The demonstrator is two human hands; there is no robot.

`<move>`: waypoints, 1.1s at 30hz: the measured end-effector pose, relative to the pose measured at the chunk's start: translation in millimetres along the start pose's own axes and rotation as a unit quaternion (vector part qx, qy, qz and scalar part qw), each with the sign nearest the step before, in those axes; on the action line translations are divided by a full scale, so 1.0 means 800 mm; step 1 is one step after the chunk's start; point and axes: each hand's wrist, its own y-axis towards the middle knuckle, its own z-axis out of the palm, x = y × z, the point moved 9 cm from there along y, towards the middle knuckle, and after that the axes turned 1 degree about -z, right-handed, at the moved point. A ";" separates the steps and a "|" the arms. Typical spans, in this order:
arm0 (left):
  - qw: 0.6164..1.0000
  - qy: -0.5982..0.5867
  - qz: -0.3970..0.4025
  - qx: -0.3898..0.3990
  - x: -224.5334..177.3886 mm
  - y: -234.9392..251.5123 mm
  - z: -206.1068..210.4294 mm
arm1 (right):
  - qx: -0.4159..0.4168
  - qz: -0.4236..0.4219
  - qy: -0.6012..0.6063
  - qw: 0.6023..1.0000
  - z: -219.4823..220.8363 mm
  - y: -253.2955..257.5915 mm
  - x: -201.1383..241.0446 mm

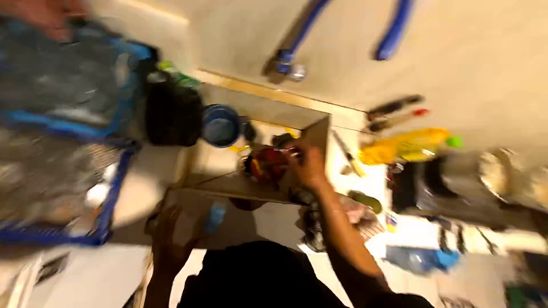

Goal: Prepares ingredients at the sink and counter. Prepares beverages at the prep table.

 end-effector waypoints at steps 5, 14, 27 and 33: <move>0.976 -0.185 -0.002 0.110 -0.059 0.020 0.052 | 0.127 0.069 0.050 0.988 0.073 -0.070 -0.058; 0.950 -0.297 0.034 0.092 -0.064 0.032 0.089 | -0.009 0.161 0.047 0.986 -0.016 -0.121 -0.168; 0.962 -0.266 -0.008 0.061 -0.058 0.032 0.087 | -0.014 0.066 0.172 0.983 -0.078 0.220 -0.102; 0.940 -0.331 -0.045 0.066 -0.043 0.028 0.086 | 0.047 0.000 0.231 0.972 -0.049 0.260 -0.078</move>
